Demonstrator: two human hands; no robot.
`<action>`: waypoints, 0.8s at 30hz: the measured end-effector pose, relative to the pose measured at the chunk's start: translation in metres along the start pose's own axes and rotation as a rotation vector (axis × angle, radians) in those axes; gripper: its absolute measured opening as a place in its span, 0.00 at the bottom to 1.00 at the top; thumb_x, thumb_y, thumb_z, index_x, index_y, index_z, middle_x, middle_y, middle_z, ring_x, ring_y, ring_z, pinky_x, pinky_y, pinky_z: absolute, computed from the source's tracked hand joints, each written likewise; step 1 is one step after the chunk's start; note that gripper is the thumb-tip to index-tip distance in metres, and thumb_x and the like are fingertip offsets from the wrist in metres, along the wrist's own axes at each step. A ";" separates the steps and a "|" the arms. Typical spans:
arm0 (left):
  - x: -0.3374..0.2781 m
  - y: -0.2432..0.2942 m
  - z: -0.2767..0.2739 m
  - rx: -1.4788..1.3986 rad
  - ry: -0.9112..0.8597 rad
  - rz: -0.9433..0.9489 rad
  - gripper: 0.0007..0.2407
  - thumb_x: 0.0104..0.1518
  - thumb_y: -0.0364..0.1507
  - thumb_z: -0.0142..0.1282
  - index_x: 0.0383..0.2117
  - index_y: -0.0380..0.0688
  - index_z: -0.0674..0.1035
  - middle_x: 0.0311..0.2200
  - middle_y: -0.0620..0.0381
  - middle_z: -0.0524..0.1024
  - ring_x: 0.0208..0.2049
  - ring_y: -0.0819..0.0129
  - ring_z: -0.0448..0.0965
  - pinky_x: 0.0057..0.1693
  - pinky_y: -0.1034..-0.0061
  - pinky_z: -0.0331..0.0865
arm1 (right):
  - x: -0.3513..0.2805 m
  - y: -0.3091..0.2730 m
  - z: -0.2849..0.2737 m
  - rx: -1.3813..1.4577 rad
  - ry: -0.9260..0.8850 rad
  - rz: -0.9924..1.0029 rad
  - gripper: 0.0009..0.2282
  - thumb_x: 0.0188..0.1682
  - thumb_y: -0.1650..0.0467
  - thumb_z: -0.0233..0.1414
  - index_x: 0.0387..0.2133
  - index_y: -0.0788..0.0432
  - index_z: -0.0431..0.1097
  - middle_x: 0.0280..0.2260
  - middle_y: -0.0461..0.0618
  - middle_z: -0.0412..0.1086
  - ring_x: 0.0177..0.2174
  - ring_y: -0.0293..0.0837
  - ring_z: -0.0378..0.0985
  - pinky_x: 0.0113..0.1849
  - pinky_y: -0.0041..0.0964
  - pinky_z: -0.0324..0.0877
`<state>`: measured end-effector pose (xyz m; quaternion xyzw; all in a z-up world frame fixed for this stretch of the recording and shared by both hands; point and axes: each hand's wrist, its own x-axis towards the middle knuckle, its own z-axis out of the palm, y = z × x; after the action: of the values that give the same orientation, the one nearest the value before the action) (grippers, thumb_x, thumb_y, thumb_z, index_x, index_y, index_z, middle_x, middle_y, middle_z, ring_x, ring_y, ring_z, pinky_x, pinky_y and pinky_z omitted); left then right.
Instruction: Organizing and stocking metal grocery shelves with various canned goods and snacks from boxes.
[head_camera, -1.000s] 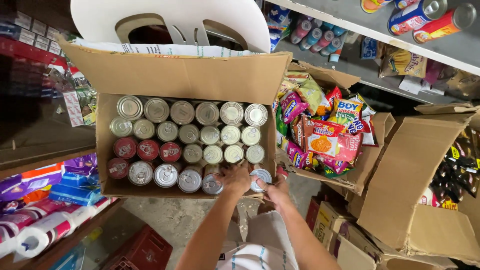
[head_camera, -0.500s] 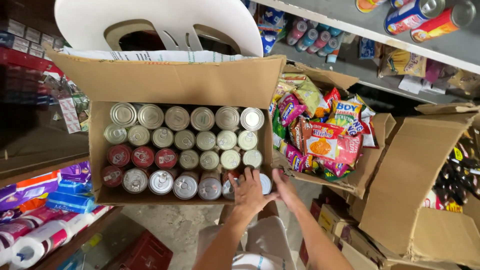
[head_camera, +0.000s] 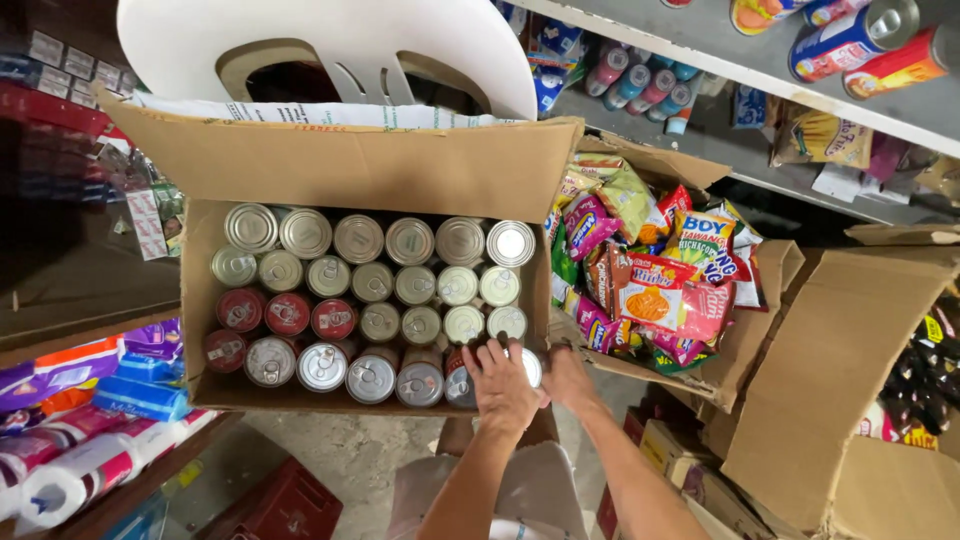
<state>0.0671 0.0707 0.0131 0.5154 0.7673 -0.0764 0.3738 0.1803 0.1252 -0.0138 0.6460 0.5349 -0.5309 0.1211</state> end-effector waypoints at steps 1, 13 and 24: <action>-0.004 -0.005 0.007 -0.001 -0.004 -0.006 0.43 0.35 0.47 0.74 0.59 0.40 0.64 0.51 0.44 0.64 0.57 0.48 0.62 0.72 0.42 0.36 | 0.007 0.013 0.007 -0.002 -0.006 0.002 0.10 0.45 0.75 0.52 0.37 0.70 0.73 0.30 0.72 0.76 0.32 0.63 0.87 0.37 0.53 0.78; -0.009 -0.009 0.049 -0.011 0.255 0.127 0.38 0.39 0.49 0.71 0.54 0.38 0.68 0.46 0.43 0.66 0.53 0.45 0.64 0.71 0.42 0.41 | 0.010 0.021 0.009 0.034 -0.032 -0.037 0.10 0.51 0.74 0.47 0.31 0.75 0.70 0.23 0.68 0.75 0.22 0.55 0.85 0.26 0.49 0.77; 0.014 -0.023 0.046 -0.050 0.378 0.117 0.31 0.50 0.47 0.59 0.57 0.39 0.69 0.62 0.44 0.58 0.64 0.43 0.54 0.68 0.37 0.42 | 0.025 0.037 0.014 0.054 -0.064 -0.099 0.13 0.55 0.70 0.46 0.29 0.70 0.73 0.19 0.61 0.75 0.19 0.50 0.84 0.26 0.45 0.75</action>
<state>0.0678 0.0473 -0.0353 0.5549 0.7943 0.0624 0.2396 0.1994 0.1138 -0.0552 0.6045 0.5476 -0.5708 0.0944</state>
